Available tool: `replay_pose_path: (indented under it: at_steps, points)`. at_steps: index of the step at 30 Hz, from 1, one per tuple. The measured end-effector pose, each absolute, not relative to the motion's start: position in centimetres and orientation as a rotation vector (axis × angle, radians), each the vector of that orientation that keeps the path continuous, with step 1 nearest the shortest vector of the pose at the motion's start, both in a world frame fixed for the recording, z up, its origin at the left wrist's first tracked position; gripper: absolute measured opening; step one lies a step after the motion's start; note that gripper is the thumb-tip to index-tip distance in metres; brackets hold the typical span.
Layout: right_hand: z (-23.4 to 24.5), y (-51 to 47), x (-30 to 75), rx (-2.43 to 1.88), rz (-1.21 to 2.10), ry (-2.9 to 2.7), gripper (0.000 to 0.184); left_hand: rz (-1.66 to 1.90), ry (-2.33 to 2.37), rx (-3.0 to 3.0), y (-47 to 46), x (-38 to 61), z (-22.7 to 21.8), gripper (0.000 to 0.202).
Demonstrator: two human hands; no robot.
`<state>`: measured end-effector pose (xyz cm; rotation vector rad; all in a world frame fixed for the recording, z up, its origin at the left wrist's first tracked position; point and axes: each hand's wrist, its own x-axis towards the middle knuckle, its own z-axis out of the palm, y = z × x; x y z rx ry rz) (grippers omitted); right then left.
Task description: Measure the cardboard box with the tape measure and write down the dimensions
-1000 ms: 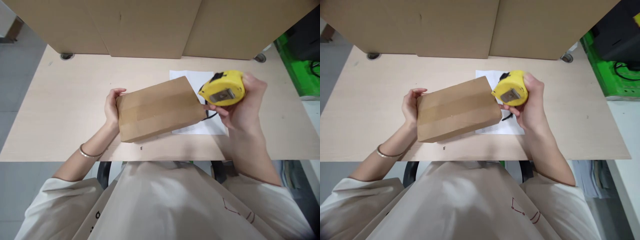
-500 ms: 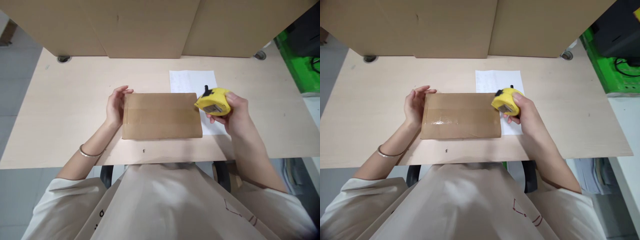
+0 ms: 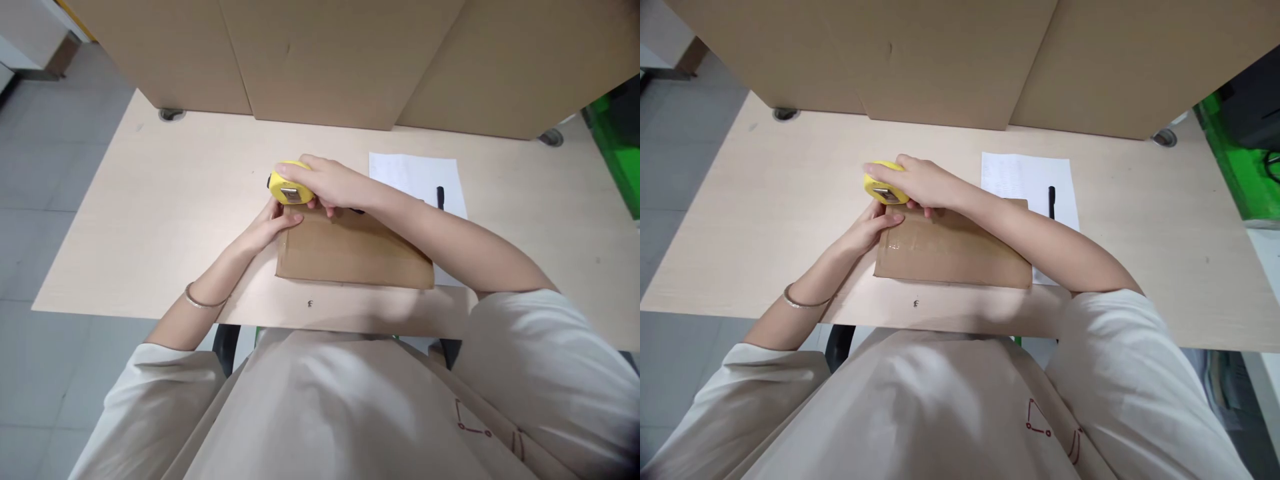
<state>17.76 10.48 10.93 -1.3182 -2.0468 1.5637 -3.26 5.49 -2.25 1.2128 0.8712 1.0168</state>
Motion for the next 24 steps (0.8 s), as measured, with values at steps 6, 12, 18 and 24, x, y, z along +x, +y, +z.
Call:
replay_pose_path:
  at_steps: [6, 12, 18, 24]
  points:
    - [10.6, 10.0, 21.5, -1.433, 1.473, -1.969, 0.064, 0.985, 0.942, 1.173, 5.7, -4.0, -2.6, 0.069]
    - [9.3, 9.8, 23.2, -1.352, 1.5, -1.885, 0.065, 1.139, 1.025, 1.07, 6.2, -3.1, -2.3, 0.055]
    - [9.6, 9.7, 22.9, -1.321, 1.511, -1.855, 0.061, 1.086, 1.125, 1.231, 6.4, -3.6, -2.6, 0.063]
    - [10.1, 9.6, 28.5, -1.395, 1.398, -1.807, 0.049, 1.079, 1.129, 1.224, 6.4, -4.0, -2.3, 0.063]
